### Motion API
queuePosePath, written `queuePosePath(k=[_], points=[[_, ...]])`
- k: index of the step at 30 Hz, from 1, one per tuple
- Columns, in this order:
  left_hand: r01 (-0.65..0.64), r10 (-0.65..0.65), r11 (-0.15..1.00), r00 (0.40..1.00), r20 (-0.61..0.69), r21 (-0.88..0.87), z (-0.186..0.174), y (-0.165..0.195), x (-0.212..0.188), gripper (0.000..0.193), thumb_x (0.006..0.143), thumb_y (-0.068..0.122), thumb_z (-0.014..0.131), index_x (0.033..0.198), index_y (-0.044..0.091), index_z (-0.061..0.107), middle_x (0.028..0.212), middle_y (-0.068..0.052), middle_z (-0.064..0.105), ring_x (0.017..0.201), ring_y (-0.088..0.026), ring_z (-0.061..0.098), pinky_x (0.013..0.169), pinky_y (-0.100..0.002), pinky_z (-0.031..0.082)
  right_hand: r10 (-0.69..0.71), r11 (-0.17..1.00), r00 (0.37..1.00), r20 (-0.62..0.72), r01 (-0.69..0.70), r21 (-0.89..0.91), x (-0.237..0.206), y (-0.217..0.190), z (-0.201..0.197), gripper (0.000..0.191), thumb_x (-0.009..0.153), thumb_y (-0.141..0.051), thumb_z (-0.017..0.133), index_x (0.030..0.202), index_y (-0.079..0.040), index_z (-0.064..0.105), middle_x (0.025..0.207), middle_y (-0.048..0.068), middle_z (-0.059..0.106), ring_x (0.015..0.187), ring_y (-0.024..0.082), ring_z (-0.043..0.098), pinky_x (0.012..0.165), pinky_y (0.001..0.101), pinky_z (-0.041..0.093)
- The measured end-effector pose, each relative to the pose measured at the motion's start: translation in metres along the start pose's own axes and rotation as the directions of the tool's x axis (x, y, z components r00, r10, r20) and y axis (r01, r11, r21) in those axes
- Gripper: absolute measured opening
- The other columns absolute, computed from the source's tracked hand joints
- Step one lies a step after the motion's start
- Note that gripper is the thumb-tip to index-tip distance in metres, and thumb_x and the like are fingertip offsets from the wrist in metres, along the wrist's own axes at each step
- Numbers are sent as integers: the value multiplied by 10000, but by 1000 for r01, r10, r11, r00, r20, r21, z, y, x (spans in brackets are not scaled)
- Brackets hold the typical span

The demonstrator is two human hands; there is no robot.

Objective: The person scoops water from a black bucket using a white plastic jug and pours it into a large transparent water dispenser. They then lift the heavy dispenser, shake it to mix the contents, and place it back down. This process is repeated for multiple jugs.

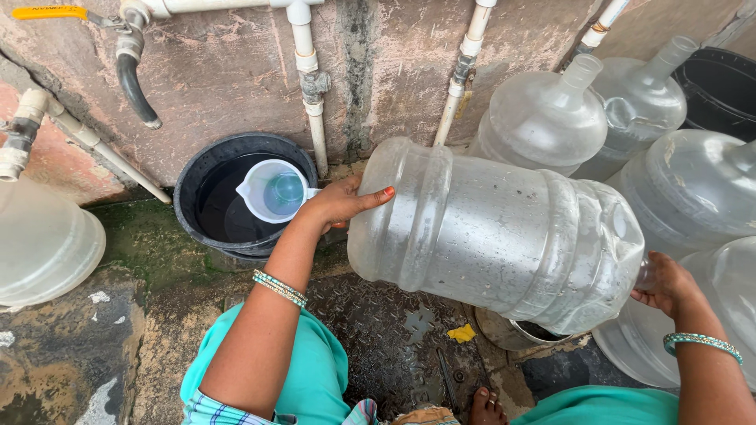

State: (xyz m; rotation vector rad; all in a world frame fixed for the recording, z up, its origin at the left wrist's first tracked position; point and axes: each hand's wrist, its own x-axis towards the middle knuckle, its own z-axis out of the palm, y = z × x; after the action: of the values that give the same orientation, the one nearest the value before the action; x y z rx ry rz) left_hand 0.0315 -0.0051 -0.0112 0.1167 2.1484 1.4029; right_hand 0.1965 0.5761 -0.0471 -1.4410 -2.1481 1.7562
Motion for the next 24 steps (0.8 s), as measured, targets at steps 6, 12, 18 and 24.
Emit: queuePosePath(k=[6,12,18,24], points=[[29,-20,996,995,102,-87,0,-2,-1,1212,579,694,770,1566,160,310,1473,-200,528,1369,-383,519,996,-645,470,-35,999,998,-46,35,-1,1,0,-5,426,1136,-392,369,1292,-12,485,1053,157,616,821,231,599,677,360,526],[-16,27,996,992,119,-88,2,-4,4,1201,597,684,783,1570,158,317,1487,-185,556,1368,-365,531,1032,-625,425,-14,1000,998,-64,15,24,-1,-2,-7,413,1131,-382,374,1319,-24,461,1090,160,605,840,239,605,694,377,531],[-12,25,992,994,103,-124,0,0,4,1183,611,665,776,1581,184,298,1484,-157,531,1362,-350,495,1007,-629,411,-20,998,999,-28,22,54,0,0,-6,380,1121,-382,377,1320,-74,476,1083,117,605,838,219,590,698,376,521],[-76,80,996,994,78,-54,-1,2,2,1162,605,686,779,1540,125,377,1395,-176,628,1270,-335,617,937,-554,517,-6,999,1000,-14,7,47,1,0,-4,402,1128,-389,379,1284,-37,495,1069,123,614,843,225,600,703,376,526]])
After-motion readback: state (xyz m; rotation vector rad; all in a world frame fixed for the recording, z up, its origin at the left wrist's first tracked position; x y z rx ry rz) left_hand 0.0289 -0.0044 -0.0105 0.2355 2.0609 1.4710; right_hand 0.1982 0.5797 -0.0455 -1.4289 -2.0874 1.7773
